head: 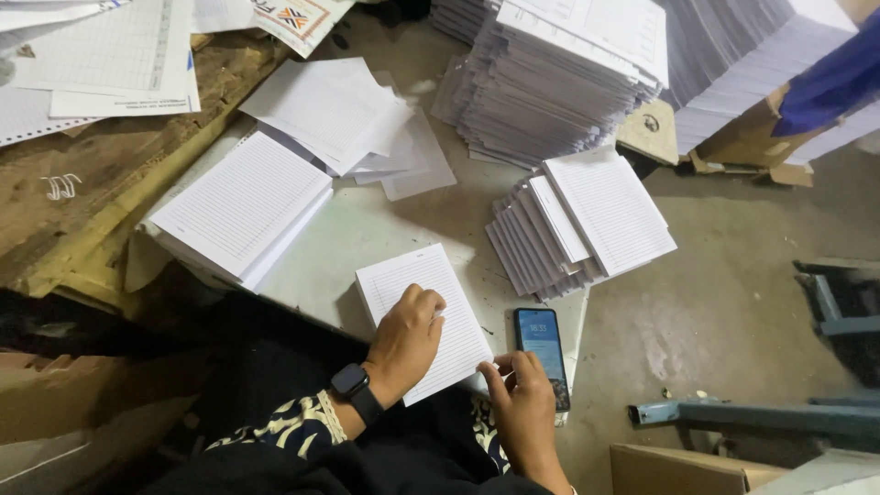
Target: Manually counting and inspecting stacks of printed paper on a workbench.
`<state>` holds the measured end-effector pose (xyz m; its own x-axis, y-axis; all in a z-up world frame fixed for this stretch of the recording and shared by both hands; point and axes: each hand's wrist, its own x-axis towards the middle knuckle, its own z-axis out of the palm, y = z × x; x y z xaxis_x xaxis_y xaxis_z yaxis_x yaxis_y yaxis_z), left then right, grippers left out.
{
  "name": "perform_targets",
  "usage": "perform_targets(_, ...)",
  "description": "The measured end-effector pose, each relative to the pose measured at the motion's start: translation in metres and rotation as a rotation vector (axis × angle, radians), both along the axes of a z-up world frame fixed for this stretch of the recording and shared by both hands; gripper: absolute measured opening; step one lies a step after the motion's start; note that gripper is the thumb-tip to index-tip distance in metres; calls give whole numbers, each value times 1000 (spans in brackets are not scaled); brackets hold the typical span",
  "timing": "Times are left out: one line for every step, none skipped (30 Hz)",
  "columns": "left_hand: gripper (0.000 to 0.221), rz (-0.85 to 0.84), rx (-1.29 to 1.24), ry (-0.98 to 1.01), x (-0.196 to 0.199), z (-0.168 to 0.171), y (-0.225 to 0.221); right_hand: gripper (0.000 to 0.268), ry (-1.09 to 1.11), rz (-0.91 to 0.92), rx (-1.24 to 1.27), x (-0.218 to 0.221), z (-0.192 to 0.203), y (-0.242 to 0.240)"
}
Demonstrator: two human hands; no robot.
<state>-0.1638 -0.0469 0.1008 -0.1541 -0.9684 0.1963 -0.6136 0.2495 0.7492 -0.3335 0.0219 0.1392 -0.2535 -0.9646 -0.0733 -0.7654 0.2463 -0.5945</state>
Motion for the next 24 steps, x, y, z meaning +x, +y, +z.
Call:
perform_targets(12,-4,7,-2,0,0,0,20,-2,-4,7,0,1,1)
perform_targets(13,5,-1,2,0,0,-1,20,-10,-8,14,1,3,-1)
perform_targets(13,13,-10,6,1,-1,-3,20,-19,-13,20,1,4,-2)
perform_targets(13,19,-6,7,1,-2,-4,20,-18,-7,23,1,7,-3)
perform_targets(15,20,-10,-4,1,-3,-6,20,13,2,52,2,10,-4)
perform_targets(17,20,-13,-16,1,-4,-7,21,44,10,81,3,13,-5)
perform_targets(17,25,-8,-16,3,-2,-8,21,45,15,86,3,14,-6)
perform_targets(16,20,-16,-11,3,-1,-9,21,68,20,109,4,16,-7)
perform_targets(15,16,-25,-7,4,1,-10,21,90,25,131,4,17,-7)
perform_targets(15,15,-21,-5,4,-2,-11,21,92,25,135,5,18,-8)
perform_targets(15,24,-6,35,4,-5,-11,21,105,27,164,5,20,-9)
perform_targets(16,33,8,75,4,-7,-12,22,118,29,192,6,21,-10)
perform_targets(16,32,12,77,5,-6,-13,22,120,28,195,7,23,-12)
perform_targets(16,33,32,83,7,-5,-13,23,137,29,230,7,26,-13)
perform_targets(17,34,53,89,8,-3,-13,24,154,31,264,8,28,-15)
perform_targets(17,36,56,91,9,-1,-13,24,156,33,267,8,29,-18)
perform_targets(17,23,61,82,9,1,-12,27,146,50,295,7,30,-20)
perform_targets(17,9,67,71,10,3,-11,30,135,67,324,7,31,-22)
perform_targets(17,9,71,72,10,2,-11,30,136,67,328,6,27,-22)
perform_targets(17,8,47,70,10,1,-11,39,66,91,330,5,24,-22)
perform_targets(18,6,22,69,10,1,-10,49,-4,113,332,5,20,-22)
perform_targets(18,11,25,71,10,1,-11,49,-1,117,335,6,20,-22)
perform_targets(18,6,11,72,11,1,-11,47,-22,96,319,7,19,-21)
perform_targets(19,-1,-3,74,11,1,-10,45,-43,72,303,8,19,-20)
